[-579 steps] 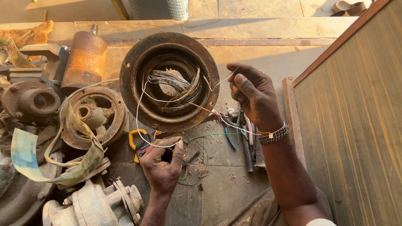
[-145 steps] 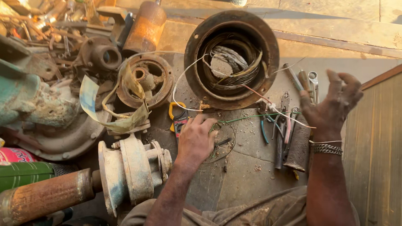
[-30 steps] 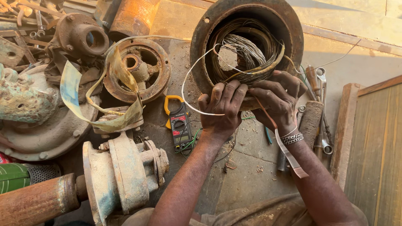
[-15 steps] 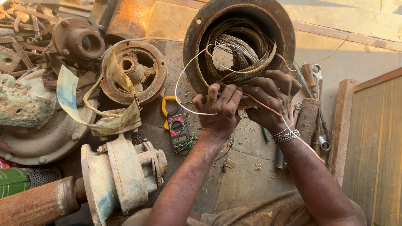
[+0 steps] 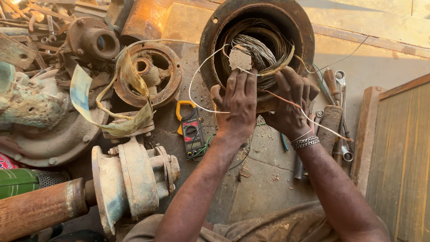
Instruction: The person sits on the floor and works on an electric motor. They use pliers to strip and twist wires, then use a multimeter to test the connections. They insert the rotor into the stator and use a wrench to tighten a bolt on the motor housing.
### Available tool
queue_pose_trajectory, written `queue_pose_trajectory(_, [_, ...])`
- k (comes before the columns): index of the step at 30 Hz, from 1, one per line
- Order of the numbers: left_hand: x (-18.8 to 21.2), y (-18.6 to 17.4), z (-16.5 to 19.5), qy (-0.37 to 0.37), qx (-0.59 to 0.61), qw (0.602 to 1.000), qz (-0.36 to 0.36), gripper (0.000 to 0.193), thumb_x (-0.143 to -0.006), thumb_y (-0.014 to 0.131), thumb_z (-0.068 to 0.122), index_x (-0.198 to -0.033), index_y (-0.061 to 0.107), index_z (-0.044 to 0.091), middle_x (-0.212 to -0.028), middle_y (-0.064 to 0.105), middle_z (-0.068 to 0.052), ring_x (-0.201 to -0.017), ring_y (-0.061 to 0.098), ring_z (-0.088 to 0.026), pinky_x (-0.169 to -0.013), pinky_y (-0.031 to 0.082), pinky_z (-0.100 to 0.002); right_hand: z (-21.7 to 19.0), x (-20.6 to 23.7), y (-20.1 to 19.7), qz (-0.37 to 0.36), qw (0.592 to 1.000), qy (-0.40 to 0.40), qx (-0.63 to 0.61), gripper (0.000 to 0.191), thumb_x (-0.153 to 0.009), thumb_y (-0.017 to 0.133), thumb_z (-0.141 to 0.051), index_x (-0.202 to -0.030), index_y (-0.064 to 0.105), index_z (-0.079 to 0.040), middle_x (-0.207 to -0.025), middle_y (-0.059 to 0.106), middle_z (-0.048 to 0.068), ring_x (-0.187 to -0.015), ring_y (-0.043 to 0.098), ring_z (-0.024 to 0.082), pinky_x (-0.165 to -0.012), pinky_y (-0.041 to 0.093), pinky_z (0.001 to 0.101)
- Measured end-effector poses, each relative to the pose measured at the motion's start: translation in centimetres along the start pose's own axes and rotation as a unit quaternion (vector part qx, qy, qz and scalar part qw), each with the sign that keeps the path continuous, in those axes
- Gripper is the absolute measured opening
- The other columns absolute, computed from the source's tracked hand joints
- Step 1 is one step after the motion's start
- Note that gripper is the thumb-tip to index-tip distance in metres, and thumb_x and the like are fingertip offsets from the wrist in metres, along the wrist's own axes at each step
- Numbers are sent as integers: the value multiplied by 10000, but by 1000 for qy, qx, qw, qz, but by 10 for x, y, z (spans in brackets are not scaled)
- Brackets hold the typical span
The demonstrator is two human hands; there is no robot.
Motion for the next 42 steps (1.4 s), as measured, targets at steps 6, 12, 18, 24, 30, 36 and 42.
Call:
queue_pose_trajectory(6, [-8,-2,14,43,-13,999,19,514,-949,647,107,-1432,475,121,-1399,544,-126,-1369,475,-277,-1061,351,-547,14,-20,1,-136,988,-28,66,1151,-594,934,-538,-1503,424,-49,-1481,450,164,-1272,405,320,-962,387,486])
queue_pose_trajectory(12, [-8,-6,21,92,-17,995,-27,418,-952,599,88,-1361,509,72,-1292,597,-146,-1231,571,-285,-1113,402,-474,24,-34,-12,-118,983,-129,52,853,-714,919,-402,-1446,613,-89,-1473,614,93,-1436,472,240,-1139,400,418])
queue_pose_trajectory(18, [-16,-19,32,92,19,995,32,178,-961,638,88,-1133,615,48,-1055,662,-141,-1039,678,-273,-974,532,-442,12,-43,-22,-66,984,-159,-47,585,-706,881,-320,-1210,731,-62,-1236,658,112,-1345,581,295,-1157,407,484])
queue_pose_trajectory(24, [-11,-26,41,112,36,991,71,77,-930,676,91,-989,691,44,-930,697,-104,-918,706,-229,-768,622,-367,1,-40,-27,-57,978,-202,11,387,-754,905,-337,-1054,781,-126,-1116,726,44,-1202,653,207,-1101,402,428])
queue_pose_trajectory(30, [-8,-10,45,109,30,993,15,73,-956,688,116,-967,704,45,-956,724,-103,-904,718,-228,-710,622,-360,2,-32,-19,-82,972,-215,43,282,-778,909,-397,-844,740,-181,-878,693,-22,-989,677,158,-925,362,401])
queue_pose_trajectory(36, [-16,-26,47,125,-7,992,11,194,-911,718,88,-1097,696,36,-1077,724,-126,-994,701,-236,-810,618,-346,2,-39,-21,-108,980,-159,59,450,-673,865,-429,-1028,749,-178,-1011,706,-20,-1061,668,170,-972,396,376])
queue_pose_trajectory(42, [-28,-26,14,136,9,979,-149,1052,-609,908,507,-1437,443,53,-1403,516,-179,-1347,438,-362,-1202,268,-494,2,-42,-18,-40,997,-58,4,508,-712,922,-469,-1078,681,-210,-1031,640,9,-1014,628,213,-931,401,440])
Point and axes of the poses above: each hand's wrist, its own x-axis away from the middle knuckle, its own y-axis out of the palm, z = x × y, the point moved 10 cm from there along -x, towards the middle knuckle
